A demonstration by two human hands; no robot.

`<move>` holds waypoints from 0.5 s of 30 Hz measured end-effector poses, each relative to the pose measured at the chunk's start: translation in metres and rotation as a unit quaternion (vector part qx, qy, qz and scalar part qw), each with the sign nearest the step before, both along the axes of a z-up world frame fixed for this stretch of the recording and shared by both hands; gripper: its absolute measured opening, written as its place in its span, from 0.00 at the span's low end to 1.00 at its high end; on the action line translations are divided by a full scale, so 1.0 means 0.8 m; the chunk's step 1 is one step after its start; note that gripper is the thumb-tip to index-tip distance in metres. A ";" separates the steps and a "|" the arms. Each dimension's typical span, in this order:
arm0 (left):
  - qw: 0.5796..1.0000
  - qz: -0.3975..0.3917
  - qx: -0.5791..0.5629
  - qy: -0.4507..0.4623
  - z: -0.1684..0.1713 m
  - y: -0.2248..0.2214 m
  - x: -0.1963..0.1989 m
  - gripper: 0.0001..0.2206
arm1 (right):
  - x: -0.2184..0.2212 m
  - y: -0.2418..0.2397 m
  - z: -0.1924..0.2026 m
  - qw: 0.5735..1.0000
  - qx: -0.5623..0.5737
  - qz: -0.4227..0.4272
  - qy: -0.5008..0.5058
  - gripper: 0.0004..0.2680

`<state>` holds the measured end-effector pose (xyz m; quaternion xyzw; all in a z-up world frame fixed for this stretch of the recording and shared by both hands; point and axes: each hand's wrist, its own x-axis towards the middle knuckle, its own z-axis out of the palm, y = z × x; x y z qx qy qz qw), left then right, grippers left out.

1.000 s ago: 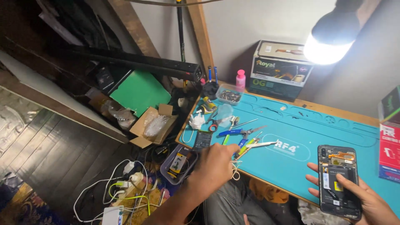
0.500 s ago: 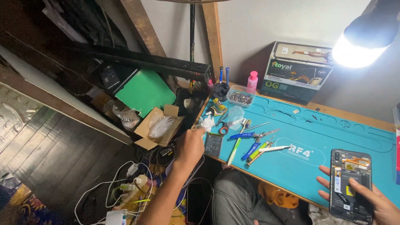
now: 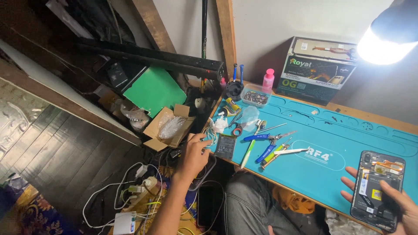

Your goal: The person is performing a screen replacement on a mobile phone, involving securing the screen with rubber bands and inspecting internal components.

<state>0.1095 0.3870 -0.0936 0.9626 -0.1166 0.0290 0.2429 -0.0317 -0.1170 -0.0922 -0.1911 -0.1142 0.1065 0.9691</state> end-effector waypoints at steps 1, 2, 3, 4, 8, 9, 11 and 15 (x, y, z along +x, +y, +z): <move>1.000 -0.027 -0.009 -0.001 -0.003 0.007 0.004 0.15 | 0.001 0.006 0.005 1.000 0.006 0.002 0.002 0.26; 0.998 -0.054 -0.017 -0.003 -0.006 0.016 0.007 0.14 | 0.001 0.013 0.010 1.000 0.011 0.004 0.004 0.24; 0.998 -0.052 -0.018 -0.003 -0.008 0.022 0.011 0.14 | 0.002 0.017 0.011 1.000 0.010 0.006 0.005 0.24; 0.996 -0.080 -0.022 -0.014 -0.009 0.028 0.014 0.12 | 0.004 0.021 0.013 1.000 0.005 0.005 0.006 0.24; 0.990 -0.135 -0.042 -0.012 -0.006 0.045 0.024 0.09 | 0.015 0.035 0.010 1.000 -0.013 0.019 0.010 0.26; 0.990 -0.131 -0.044 -0.013 -0.012 0.050 0.027 0.09 | 0.020 0.038 0.007 1.000 -0.015 0.022 0.010 0.26; 0.987 -0.129 -0.087 -0.029 -0.023 0.060 0.033 0.06 | 0.030 0.045 0.000 0.998 -0.022 0.051 0.005 0.29; 0.972 -0.193 -0.083 -0.111 -0.024 0.059 0.027 0.07 | 0.042 0.076 0.000 0.997 -0.053 0.046 0.035 0.29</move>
